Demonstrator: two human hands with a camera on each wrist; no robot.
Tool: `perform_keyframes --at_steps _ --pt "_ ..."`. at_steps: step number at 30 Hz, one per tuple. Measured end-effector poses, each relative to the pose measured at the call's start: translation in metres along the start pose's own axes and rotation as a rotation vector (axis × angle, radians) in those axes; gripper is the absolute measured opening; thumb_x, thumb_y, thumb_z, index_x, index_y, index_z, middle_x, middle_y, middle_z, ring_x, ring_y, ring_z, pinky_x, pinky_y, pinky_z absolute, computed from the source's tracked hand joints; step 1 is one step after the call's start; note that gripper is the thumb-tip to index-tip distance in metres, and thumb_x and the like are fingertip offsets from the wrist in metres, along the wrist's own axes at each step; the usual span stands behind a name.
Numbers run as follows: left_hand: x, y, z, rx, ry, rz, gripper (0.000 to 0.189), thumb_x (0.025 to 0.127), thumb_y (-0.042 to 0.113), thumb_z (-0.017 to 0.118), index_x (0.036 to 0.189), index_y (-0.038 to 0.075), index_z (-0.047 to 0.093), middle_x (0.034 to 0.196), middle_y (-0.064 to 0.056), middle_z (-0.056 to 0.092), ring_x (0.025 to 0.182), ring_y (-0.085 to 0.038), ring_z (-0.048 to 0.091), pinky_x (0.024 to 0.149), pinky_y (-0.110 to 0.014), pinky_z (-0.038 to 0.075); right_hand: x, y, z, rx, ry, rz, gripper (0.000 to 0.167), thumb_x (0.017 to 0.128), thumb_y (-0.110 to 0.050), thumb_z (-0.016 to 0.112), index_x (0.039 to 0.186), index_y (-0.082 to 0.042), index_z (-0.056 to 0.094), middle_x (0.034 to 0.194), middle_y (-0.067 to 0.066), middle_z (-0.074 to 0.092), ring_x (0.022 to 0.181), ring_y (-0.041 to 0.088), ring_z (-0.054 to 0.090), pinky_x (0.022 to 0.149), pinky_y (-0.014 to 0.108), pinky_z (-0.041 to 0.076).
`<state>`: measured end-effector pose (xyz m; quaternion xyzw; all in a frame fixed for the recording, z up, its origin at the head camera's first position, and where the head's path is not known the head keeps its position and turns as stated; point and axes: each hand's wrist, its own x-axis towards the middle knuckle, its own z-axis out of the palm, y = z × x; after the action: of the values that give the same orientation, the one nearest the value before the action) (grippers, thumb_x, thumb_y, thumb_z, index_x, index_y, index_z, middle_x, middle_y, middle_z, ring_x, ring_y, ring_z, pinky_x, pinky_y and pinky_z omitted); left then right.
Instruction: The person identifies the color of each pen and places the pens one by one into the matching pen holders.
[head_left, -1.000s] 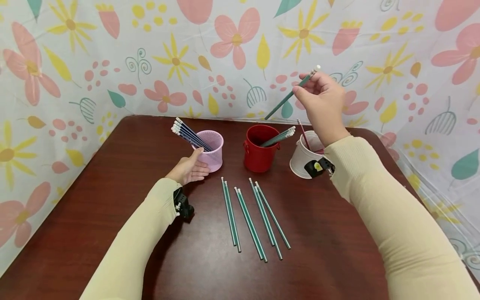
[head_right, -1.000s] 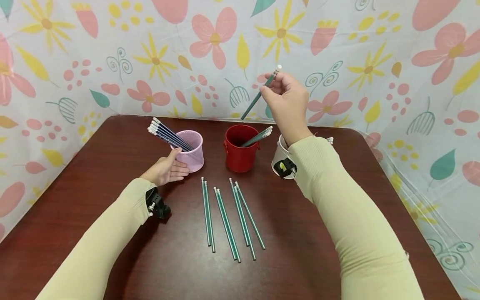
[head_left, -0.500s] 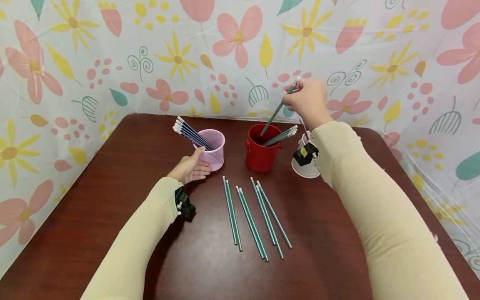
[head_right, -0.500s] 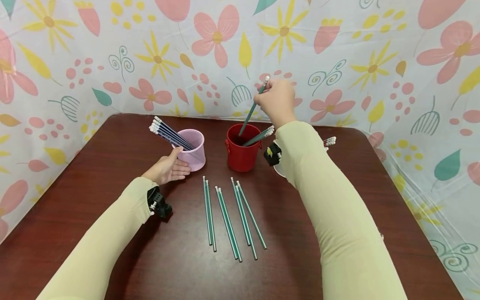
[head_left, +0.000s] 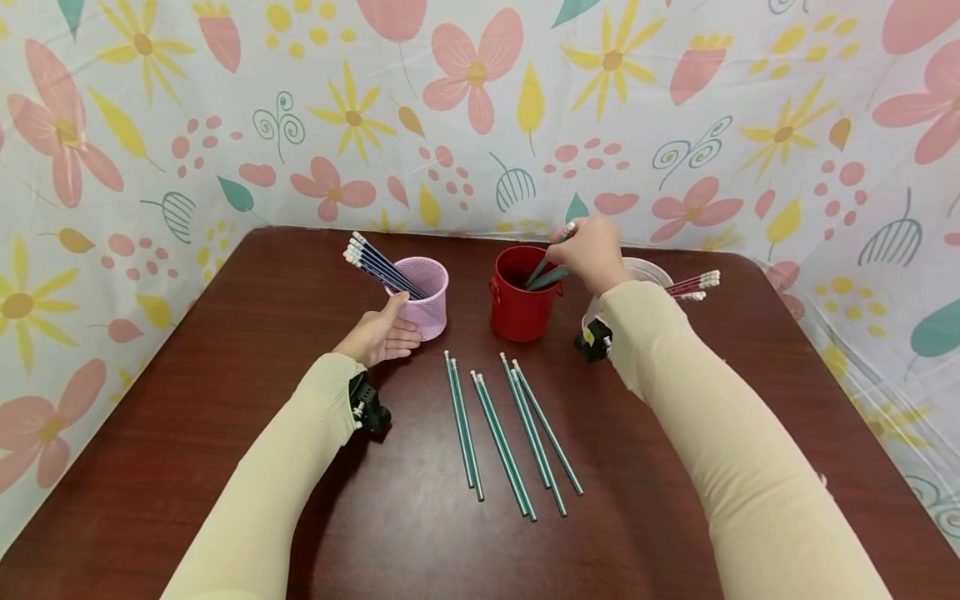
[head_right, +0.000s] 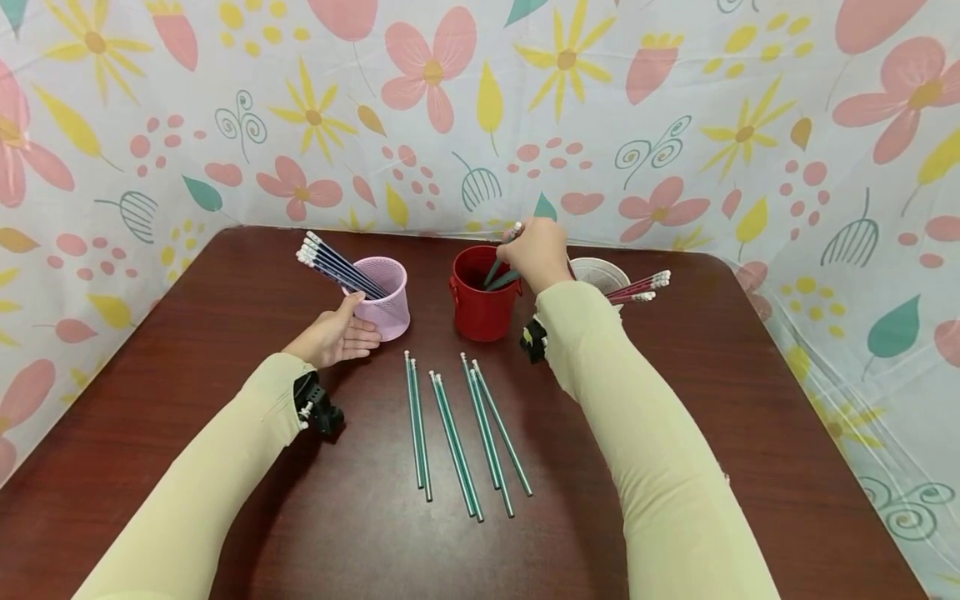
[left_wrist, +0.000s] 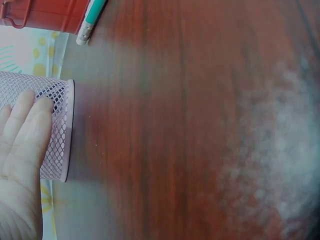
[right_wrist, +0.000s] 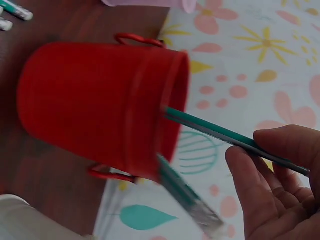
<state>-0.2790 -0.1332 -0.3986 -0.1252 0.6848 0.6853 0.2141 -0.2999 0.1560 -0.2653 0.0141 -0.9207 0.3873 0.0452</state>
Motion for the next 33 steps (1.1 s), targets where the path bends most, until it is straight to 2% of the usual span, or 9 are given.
perform_keyframes --at_steps 3,11,13,16,19,22,24,27,33 --pt "0.0 0.0 0.0 -0.003 0.003 -0.003 0.075 0.098 0.052 0.035 0.131 -0.015 0.045 0.131 -0.031 0.051 0.113 -0.034 0.057 0.095 -0.039 0.048 -0.001 0.009 0.008 0.015 -0.014 0.018 0.003 0.079 -0.005 0.061 0.077 -0.003 0.063 0.056 -0.005 0.054 0.052 0.006 0.052 0.05 0.02 0.043" --pt "0.0 -0.001 -0.001 0.003 0.006 -0.002 0.075 0.098 0.052 0.035 0.131 -0.014 0.045 0.131 -0.03 0.051 0.114 -0.035 0.057 0.094 -0.039 0.048 -0.002 0.026 0.026 -0.073 -0.018 0.012 0.017 0.081 -0.011 0.062 0.09 0.0 0.071 0.064 0.002 0.065 0.048 0.0 0.055 0.058 0.022 0.049" --pt "0.0 -0.001 0.0 0.0 0.003 0.0 0.075 0.098 0.052 0.035 0.131 -0.014 0.045 0.131 -0.031 0.051 0.114 -0.036 0.056 0.094 -0.039 0.048 -0.002 0.028 0.029 -0.087 -0.002 0.011 0.018 0.081 -0.012 0.062 0.091 0.0 0.071 0.066 0.004 0.067 0.048 0.0 0.056 0.072 0.026 0.052" --pt "-0.001 0.0 0.0 -0.001 -0.006 0.008 0.076 0.098 0.052 0.035 0.131 -0.015 0.044 0.131 -0.032 0.05 0.116 -0.036 0.055 0.095 -0.04 0.048 -0.002 0.031 0.033 -0.115 0.013 -0.004 0.018 0.083 -0.014 0.062 0.091 0.0 0.071 0.064 0.005 0.068 0.05 0.003 0.059 0.096 0.038 0.043" --pt "-0.001 0.0 0.0 0.001 -0.01 0.013 0.076 0.098 0.052 0.034 0.132 -0.015 0.043 0.132 -0.032 0.049 0.116 -0.037 0.054 0.096 -0.04 0.047 -0.003 0.034 0.034 -0.112 0.023 -0.018 0.017 0.084 -0.013 0.063 0.091 0.001 0.071 0.064 0.009 0.068 0.052 0.007 0.062 0.102 0.042 0.037" --pt "0.0 -0.001 0.001 0.003 -0.011 0.011 0.076 0.098 0.052 0.034 0.132 -0.015 0.043 0.132 -0.032 0.049 0.117 -0.037 0.054 0.096 -0.04 0.047 -0.005 0.035 0.034 -0.077 0.041 -0.009 0.017 0.083 -0.012 0.064 0.091 0.001 0.071 0.072 0.011 0.07 0.05 0.003 0.059 0.089 0.035 0.047" --pt "0.0 -0.001 0.001 0.003 -0.009 0.01 0.076 0.098 0.052 0.034 0.132 -0.015 0.044 0.131 -0.032 0.05 0.116 -0.037 0.055 0.096 -0.04 0.047 -0.006 0.036 0.033 -0.05 0.051 0.001 0.017 0.081 -0.01 0.065 0.092 0.001 0.07 0.077 0.013 0.07 0.047 -0.001 0.055 0.075 0.028 0.052" --pt "0.0 -0.002 0.001 0.001 0.001 0.008 0.075 0.098 0.052 0.035 0.131 -0.015 0.045 0.13 -0.031 0.051 0.116 -0.037 0.055 0.096 -0.04 0.047 -0.007 0.036 0.03 -0.012 0.061 0.007 0.017 0.08 -0.009 0.065 0.093 0.003 0.069 0.078 0.014 0.07 0.046 -0.004 0.052 0.059 0.017 0.048" --pt "-0.001 -0.001 0.0 0.003 0.001 0.011 0.075 0.098 0.052 0.035 0.131 -0.015 0.044 0.13 -0.031 0.051 0.117 -0.038 0.054 0.096 -0.04 0.047 -0.011 0.037 0.022 0.04 0.057 0.019 0.015 0.082 -0.007 0.064 0.093 0.004 0.067 0.073 0.015 0.069 0.057 0.013 0.064 0.051 0.013 0.044"
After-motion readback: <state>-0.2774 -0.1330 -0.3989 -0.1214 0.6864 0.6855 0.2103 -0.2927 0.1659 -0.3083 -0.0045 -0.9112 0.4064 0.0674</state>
